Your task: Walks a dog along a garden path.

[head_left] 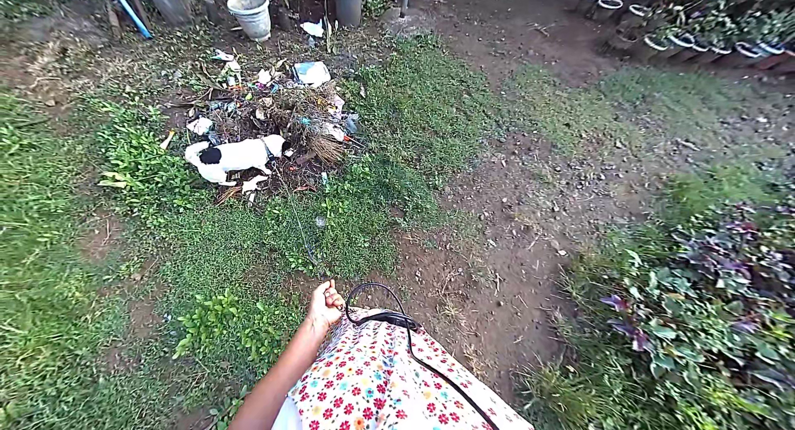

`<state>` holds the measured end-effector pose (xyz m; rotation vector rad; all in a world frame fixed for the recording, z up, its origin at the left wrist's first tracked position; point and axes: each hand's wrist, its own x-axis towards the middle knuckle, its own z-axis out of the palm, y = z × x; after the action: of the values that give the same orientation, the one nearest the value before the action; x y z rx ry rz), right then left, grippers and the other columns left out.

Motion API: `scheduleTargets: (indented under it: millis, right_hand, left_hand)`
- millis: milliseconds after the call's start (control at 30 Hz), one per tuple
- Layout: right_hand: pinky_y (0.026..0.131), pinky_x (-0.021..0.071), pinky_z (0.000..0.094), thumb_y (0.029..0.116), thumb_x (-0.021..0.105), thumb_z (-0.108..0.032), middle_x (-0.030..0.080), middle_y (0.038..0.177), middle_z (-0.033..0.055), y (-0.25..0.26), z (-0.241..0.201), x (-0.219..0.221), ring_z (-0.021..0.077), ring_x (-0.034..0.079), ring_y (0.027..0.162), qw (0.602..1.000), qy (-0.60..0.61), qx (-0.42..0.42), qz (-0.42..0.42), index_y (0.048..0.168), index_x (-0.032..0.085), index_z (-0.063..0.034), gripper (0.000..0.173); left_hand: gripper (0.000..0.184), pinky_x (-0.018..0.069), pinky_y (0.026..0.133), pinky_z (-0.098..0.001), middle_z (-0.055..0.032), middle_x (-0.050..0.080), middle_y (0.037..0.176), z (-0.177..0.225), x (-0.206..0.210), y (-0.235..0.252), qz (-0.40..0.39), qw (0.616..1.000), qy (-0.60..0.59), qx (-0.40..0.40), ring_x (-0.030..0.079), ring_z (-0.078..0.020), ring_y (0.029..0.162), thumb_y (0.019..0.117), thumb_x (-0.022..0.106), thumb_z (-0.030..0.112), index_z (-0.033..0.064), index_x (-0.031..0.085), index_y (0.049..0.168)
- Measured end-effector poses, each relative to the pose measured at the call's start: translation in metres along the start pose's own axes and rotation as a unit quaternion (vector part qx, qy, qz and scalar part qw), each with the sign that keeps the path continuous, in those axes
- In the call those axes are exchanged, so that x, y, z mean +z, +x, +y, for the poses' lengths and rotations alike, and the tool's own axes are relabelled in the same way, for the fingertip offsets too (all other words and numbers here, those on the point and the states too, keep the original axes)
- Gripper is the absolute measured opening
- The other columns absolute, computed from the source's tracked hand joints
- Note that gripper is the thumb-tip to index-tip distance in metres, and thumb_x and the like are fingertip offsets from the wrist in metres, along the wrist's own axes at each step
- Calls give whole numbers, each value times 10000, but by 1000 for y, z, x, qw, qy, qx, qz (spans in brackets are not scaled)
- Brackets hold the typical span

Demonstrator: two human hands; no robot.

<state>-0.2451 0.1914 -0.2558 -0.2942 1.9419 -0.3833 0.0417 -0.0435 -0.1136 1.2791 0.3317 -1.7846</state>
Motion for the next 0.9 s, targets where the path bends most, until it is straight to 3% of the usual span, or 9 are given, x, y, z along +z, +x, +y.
scheduleTargets:
  millis: [167,267,467,533,667,833,900]
  right_hand:
    - [1017,463,404,1056,563,-142,662,1266,210,3,1,-2,245,629,1145,999,-3,26,-29,1319,619,33,321]
    - [908,519,377,1041,573,-100,691,1161,231,1,11,1,235,668,1016,999,43,-12,-10,1254,634,80,285]
    - [959,456,335,1052,523,-44,648,1249,229,-118,-99,-19,210,619,1072,998,4,62,-10,1268,599,97,268]
    - [933,474,336,1048,539,-51,670,1205,221,-95,-81,-14,205,634,1035,998,11,60,2,1246,618,90,256]
    - [932,504,379,1036,588,-123,695,1177,185,-1,-5,-2,213,658,1041,999,2,30,-13,1234,653,33,261]
    - [996,473,376,1050,563,-107,656,1264,224,-31,-35,-6,235,630,1132,999,1,54,-6,1309,610,54,309]
    - [984,472,378,1048,562,-102,658,1244,227,-39,-43,-9,235,628,1107,999,7,53,-9,1303,608,60,306]
  left_hand:
    - [315,311,329,-142,81,315,460,-6,-4,-1,-2,1000,4,-5,317,-6,320,1092,297,164,136,436,811]
    - [312,312,329,-141,79,314,459,-7,-3,-1,-1,1000,0,-5,315,-5,319,1086,307,159,134,439,804]
    - [288,316,336,-146,80,313,473,-5,0,-1,-3,1000,8,-3,308,-7,331,1087,313,158,134,442,830]
    - [299,317,336,-149,80,315,469,-5,0,-2,-4,1000,8,-4,311,-11,329,1087,312,163,137,442,819]
    - [311,316,334,-146,81,312,467,-6,0,1,-7,1000,5,-3,308,-9,324,1091,304,164,133,442,814]
    - [305,312,334,-145,79,307,465,-6,2,1,-6,1000,8,-9,310,-12,323,1088,307,162,134,436,812]
    - [294,313,332,-146,81,303,465,-7,4,2,-2,1000,11,-8,308,-11,323,1085,314,156,133,437,819]
